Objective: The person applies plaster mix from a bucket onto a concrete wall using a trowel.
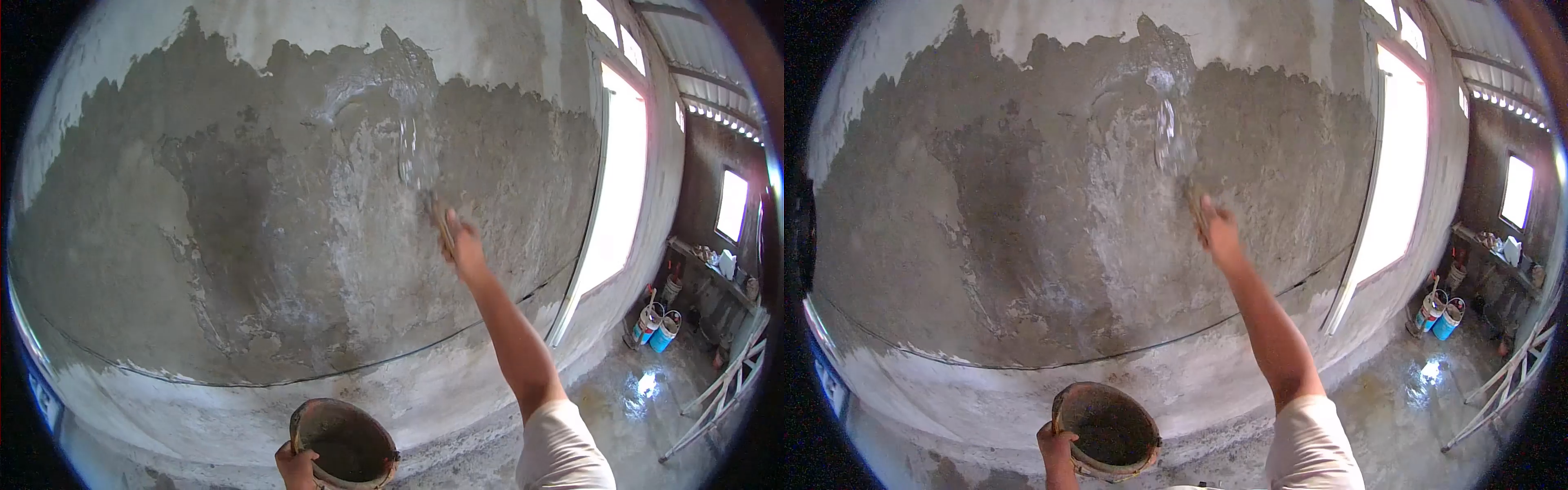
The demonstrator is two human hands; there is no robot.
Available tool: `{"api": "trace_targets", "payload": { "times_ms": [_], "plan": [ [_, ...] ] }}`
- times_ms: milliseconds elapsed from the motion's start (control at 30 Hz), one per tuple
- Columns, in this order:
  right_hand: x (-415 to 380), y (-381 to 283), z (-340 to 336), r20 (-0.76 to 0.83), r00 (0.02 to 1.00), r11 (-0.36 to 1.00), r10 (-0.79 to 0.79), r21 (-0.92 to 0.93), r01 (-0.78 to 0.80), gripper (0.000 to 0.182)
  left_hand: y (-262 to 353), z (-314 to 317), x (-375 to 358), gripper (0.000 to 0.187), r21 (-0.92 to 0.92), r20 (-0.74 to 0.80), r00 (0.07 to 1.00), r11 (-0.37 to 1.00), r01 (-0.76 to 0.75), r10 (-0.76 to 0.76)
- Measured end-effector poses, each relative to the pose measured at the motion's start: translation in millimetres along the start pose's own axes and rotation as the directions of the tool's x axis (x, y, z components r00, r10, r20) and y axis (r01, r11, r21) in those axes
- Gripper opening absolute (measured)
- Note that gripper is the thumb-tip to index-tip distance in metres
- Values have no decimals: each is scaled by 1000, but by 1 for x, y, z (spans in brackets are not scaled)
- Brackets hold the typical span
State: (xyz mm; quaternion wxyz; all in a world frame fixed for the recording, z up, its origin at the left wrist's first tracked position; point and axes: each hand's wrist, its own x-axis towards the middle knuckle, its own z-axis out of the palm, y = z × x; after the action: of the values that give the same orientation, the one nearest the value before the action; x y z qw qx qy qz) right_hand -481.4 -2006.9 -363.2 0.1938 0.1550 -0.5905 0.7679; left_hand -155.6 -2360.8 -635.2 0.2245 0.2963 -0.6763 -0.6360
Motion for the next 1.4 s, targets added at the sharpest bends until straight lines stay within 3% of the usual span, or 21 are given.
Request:
{"api": "trace_targets", "payload": {
  "times_ms": [67,133,167,233,400,500,533,567,600,633,667,733,767,833,867,900,933,1000,1133,1233,1400],
  "plan": [
    [-39,34,-35,-13,993,993,119,-13,-119,51,-7,6,1,22,25,35,999,1000,0,-1],
    [-85,53,-68,-5,975,975,221,-2,-221,46,-21,15,-1,25,-292,82,993,954,-63,90],
    [-106,63,-83,2,965,965,263,18,-263,44,-21,21,-2,25,-297,77,993,952,-68,95],
    [-146,102,-117,-27,956,957,291,23,-290,42,-17,29,-7,27,-230,56,998,972,46,-34],
    [-276,170,-171,-26,887,882,461,126,-454,40,-13,59,-23,30,-37,75,993,995,94,-91],
    [-325,169,-188,43,859,859,511,-73,-507,35,-14,77,-34,31,13,95,991,996,92,-93],
    [-336,157,-191,90,910,845,405,-417,-335,29,-7,84,-38,32,114,107,991,991,70,-82],
    [-347,152,-195,181,931,711,318,-694,-108,29,0,90,-45,33,221,119,989,974,56,-84],
    [-346,153,-200,197,916,710,350,-694,-122,29,5,96,-48,31,237,113,992,971,21,-49],
    [-344,155,-207,396,906,580,148,-777,245,33,9,101,-53,30,264,109,994,965,3,-33],
    [-345,155,-214,617,787,372,3,-731,572,43,19,105,-62,30,235,122,992,972,5,-35],
    [-337,164,-229,745,665,290,54,-649,703,39,17,107,-59,38,284,166,981,957,52,-102],
    [-332,182,-240,741,652,374,162,-658,654,43,3,107,-54,47,384,154,987,918,-93,36],
    [-305,146,-222,795,532,338,292,-606,720,48,34,109,-68,58,349,246,969,930,-119,32],
    [-298,131,-213,843,504,328,188,-537,777,57,61,113,-80,58,365,281,960,926,-97,-10],
    [-291,127,-210,886,464,286,-13,-441,851,46,55,115,-80,57,257,301,954,961,-98,16],
    [-285,121,-205,911,412,294,-36,-384,875,40,63,121,-85,36,171,303,948,972,-160,103],
    [-281,120,-200,932,361,285,-37,-337,897,36,71,128,-87,37,212,338,933,956,-203,123],
    [-291,131,-180,940,329,309,-94,-286,907,35,52,139,-83,36,106,349,906,950,-292,240],
    [-306,148,-171,915,365,345,-171,-292,892,39,67,144,-94,15,337,413,902,900,-277,123],
    [-337,158,-170,888,435,460,-147,-328,825,54,50,147,-84,16,345,420,885,866,-361,202]
  ]
}}
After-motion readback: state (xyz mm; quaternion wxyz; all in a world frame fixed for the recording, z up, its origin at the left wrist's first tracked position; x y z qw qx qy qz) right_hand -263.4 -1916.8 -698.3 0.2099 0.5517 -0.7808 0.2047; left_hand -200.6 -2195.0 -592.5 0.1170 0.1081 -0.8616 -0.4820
